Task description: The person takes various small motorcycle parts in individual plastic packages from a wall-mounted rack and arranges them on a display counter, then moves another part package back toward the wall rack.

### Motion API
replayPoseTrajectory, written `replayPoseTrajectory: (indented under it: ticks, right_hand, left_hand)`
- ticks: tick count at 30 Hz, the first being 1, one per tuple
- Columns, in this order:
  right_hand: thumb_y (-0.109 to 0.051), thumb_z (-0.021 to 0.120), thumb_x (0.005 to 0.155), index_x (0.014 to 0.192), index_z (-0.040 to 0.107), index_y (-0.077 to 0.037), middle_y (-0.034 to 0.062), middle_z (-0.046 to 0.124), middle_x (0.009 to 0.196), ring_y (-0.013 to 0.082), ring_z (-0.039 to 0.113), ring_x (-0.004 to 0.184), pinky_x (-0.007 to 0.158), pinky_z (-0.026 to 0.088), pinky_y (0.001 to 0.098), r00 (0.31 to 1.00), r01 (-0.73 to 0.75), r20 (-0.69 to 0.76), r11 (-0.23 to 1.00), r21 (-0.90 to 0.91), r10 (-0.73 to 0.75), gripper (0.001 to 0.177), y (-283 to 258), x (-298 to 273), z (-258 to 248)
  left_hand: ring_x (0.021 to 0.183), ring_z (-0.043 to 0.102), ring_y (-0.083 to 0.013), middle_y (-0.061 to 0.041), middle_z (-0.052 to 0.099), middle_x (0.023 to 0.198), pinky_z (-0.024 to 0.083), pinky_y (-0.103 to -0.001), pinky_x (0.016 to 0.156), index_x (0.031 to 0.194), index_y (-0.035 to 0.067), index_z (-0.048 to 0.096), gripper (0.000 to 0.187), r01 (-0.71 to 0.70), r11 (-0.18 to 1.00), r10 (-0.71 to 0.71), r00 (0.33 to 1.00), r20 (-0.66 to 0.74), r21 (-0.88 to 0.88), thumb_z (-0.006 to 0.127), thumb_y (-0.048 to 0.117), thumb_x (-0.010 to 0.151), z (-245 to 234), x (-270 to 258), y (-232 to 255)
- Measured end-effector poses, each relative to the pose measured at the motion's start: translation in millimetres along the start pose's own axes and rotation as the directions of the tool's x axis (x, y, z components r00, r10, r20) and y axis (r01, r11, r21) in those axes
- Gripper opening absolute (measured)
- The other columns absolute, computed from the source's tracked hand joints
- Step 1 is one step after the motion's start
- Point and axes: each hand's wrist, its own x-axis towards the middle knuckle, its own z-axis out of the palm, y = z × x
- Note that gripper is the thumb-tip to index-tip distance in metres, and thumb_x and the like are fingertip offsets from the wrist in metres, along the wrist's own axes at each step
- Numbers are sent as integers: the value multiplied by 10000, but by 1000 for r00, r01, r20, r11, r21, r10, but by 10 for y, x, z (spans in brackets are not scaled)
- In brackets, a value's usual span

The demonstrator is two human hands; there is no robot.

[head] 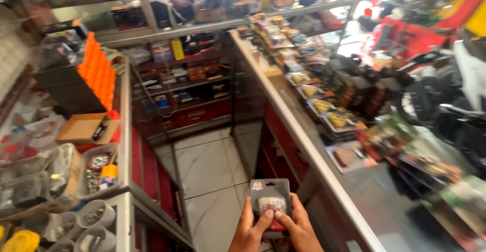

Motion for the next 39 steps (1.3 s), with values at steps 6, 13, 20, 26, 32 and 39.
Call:
replayPoseTrajectory:
  ticks: [6,13,20,26,32,39]
  right_hand:
    - [-65,660,854,1293,533,-13,119,691,1110,168,656,1026,892,521,315,995,62,81,998,24,-63,460,-238,908,167]
    - [-51,631,736,1220,591,6,126,715,1020,179,679,946,858,521,308,988,-70,143,995,70,59,490,-600,1604,167]
    - [-71,693,674,1179,585,-13,124,728,963,181,700,929,866,536,323,933,-13,360,999,-39,27,520,-229,2484,61]
    - [-59,715,655,1163,598,-21,126,730,943,187,708,906,847,541,323,947,-100,290,986,-135,136,522,-174,2963,287]
    - [-37,729,745,1161,597,-24,103,721,972,152,692,887,779,560,310,972,-28,226,987,-156,64,436,-437,3519,706]
    - [-95,745,803,1317,590,-36,78,738,1051,118,706,949,820,576,298,978,28,209,975,-221,19,540,-615,4306,1336]
  left_hand:
    - [1020,645,-190,-152,695,1183,488,-323,858,1456,61,486,624,-26,999,28,998,-63,38,603,394,941,-212,784,170]
    - [819,520,-168,-107,588,921,461,-311,748,1473,160,572,502,-231,952,268,946,-182,203,643,296,995,-446,1575,587]
    - [857,695,-127,-49,731,901,567,-288,793,1028,56,719,209,-310,845,422,887,-186,437,753,152,845,-574,2094,1051]
    - [769,683,-160,-38,732,859,566,-307,707,872,51,762,107,-205,823,395,877,-274,530,779,134,807,-822,2514,1350]
    - [743,717,-189,-27,719,867,566,-341,689,881,71,770,106,-222,763,446,860,-247,607,755,161,827,-1119,3057,1805]
    - [745,729,-246,-48,716,883,555,-382,744,934,83,744,152,-112,758,397,861,-318,643,730,217,863,-1737,3764,2245]
